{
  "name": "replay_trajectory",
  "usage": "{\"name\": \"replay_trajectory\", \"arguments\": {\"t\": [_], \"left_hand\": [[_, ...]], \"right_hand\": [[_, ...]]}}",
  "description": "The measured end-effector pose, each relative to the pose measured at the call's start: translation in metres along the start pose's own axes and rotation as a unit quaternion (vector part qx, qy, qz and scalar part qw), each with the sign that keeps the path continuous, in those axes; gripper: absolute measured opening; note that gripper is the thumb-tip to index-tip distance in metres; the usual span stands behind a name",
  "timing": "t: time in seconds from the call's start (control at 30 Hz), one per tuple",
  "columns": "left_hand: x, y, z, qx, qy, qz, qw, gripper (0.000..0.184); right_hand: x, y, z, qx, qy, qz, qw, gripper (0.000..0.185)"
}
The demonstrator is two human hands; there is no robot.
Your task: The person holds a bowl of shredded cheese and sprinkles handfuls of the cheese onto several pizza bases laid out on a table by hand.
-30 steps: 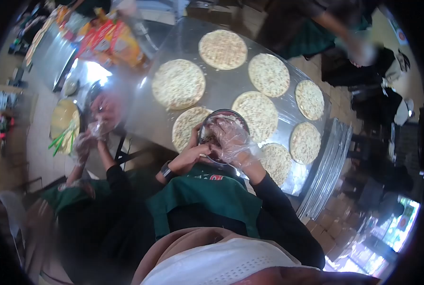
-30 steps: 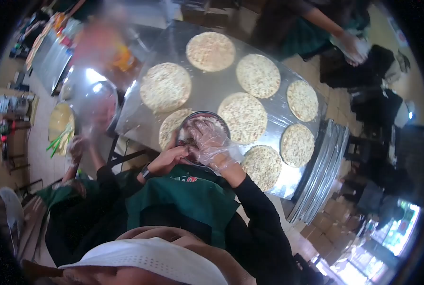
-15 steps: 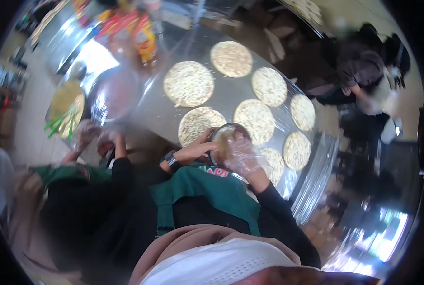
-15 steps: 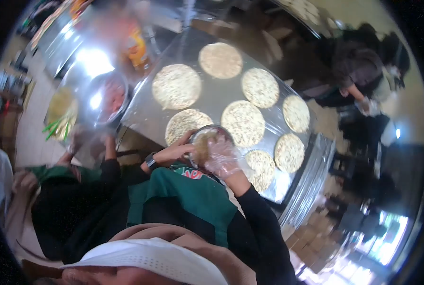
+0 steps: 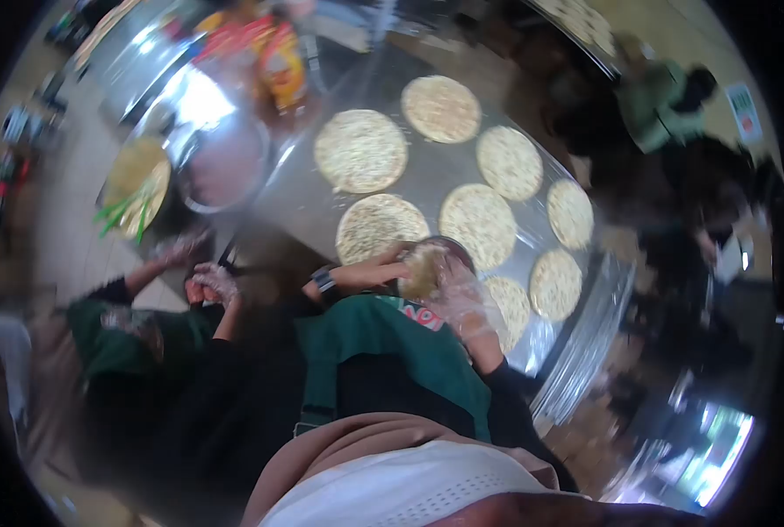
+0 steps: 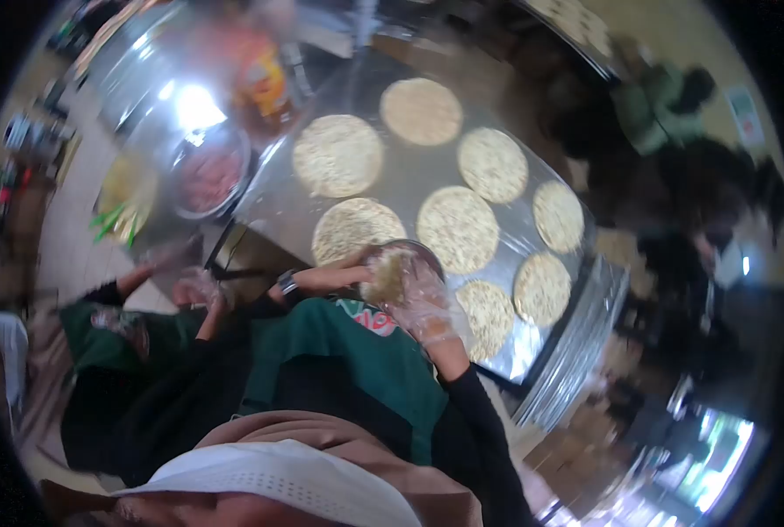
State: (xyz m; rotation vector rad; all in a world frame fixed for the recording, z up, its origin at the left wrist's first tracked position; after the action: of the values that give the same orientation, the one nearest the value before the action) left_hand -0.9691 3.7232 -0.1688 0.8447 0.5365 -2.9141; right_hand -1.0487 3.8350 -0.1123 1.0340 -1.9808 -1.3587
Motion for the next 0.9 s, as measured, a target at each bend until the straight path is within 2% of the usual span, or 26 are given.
{"name": "replay_trajectory", "arguments": {"t": [0.07,0.1,0.13,0.17,0.23,0.33,0.4,0.47,0.5,0.6,0.7,0.73,0.77,0.8,0.87,0.9], "left_hand": [[0.010,0.002,-0.008,0.015,-0.059,0.003,0.998,0.069],[0.008,0.001,-0.007,0.007,-0.047,0.000,0.999,0.070],[0.015,0.002,-0.014,-0.003,-0.093,-0.017,0.996,0.069],[0.008,0.001,-0.007,-0.010,-0.093,-0.013,0.996,0.069],[-0.002,0.001,0.000,-0.018,-0.091,-0.012,0.996,0.068],[-0.005,0.007,-0.002,-0.035,-0.081,-0.022,0.996,0.068],[-0.012,0.010,0.002,-0.055,-0.063,-0.033,0.996,0.069],[-0.007,0.018,-0.007,-0.053,-0.083,-0.020,0.995,0.070],[-0.005,0.022,-0.011,-0.050,-0.092,-0.017,0.994,0.070],[-0.010,0.033,-0.014,-0.051,-0.102,-0.019,0.993,0.073],[-0.022,0.043,-0.007,-0.002,-0.120,-0.009,0.993,0.077],[-0.023,0.048,-0.006,0.030,-0.136,-0.001,0.990,0.079],[-0.028,0.050,-0.002,0.032,-0.128,0.009,0.991,0.078],[-0.035,0.053,0.003,0.035,-0.121,0.022,0.992,0.077],[-0.037,0.065,-0.008,0.049,-0.081,0.036,0.995,0.079],[-0.038,0.071,-0.012,0.055,-0.068,0.039,0.995,0.080]], "right_hand": [[0.001,-0.027,0.007,-0.026,-0.001,-0.050,0.998,0.068],[-0.004,-0.053,0.026,-0.036,0.016,-0.075,0.996,0.068],[-0.003,-0.076,0.041,-0.046,0.030,-0.097,0.994,0.069],[0.003,-0.053,0.018,-0.035,-0.039,-0.150,0.987,0.068],[0.002,-0.061,0.031,0.090,-0.244,-0.169,0.951,0.062],[0.010,-0.050,0.011,0.142,-0.147,-0.228,0.952,0.058],[0.016,-0.037,0.001,0.166,-0.079,-0.162,0.969,0.054],[0.019,-0.016,-0.009,0.174,-0.003,0.008,0.985,0.048],[0.019,0.005,-0.028,0.161,-0.037,0.030,0.986,0.044],[0.011,-0.013,-0.019,0.072,-0.046,-0.046,0.995,0.043],[0.003,-0.063,-0.020,0.006,0.113,0.039,0.993,0.048],[0.017,-0.059,-0.038,0.004,-0.004,-0.113,0.994,0.055],[0.017,-0.067,-0.044,0.020,-0.041,-0.141,0.989,0.059],[0.015,-0.071,-0.050,0.017,-0.015,-0.110,0.994,0.058],[0.014,-0.079,-0.062,0.088,0.003,-0.151,0.985,0.057],[0.016,-0.081,-0.067,0.106,-0.028,-0.188,0.976,0.059]]}}
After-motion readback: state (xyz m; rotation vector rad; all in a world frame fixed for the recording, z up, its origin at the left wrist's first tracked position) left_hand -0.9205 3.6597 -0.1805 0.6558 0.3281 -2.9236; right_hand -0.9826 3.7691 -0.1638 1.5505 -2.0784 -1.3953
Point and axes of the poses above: each hand's wrist, its own x-axis towards the middle knuckle, its own y-axis out of the back of the hand, z = x × y, the point moved 6 cm from there along x, towards the middle knuckle, and after that the axes turned 13 degrees about z, right-handed, at the moved point
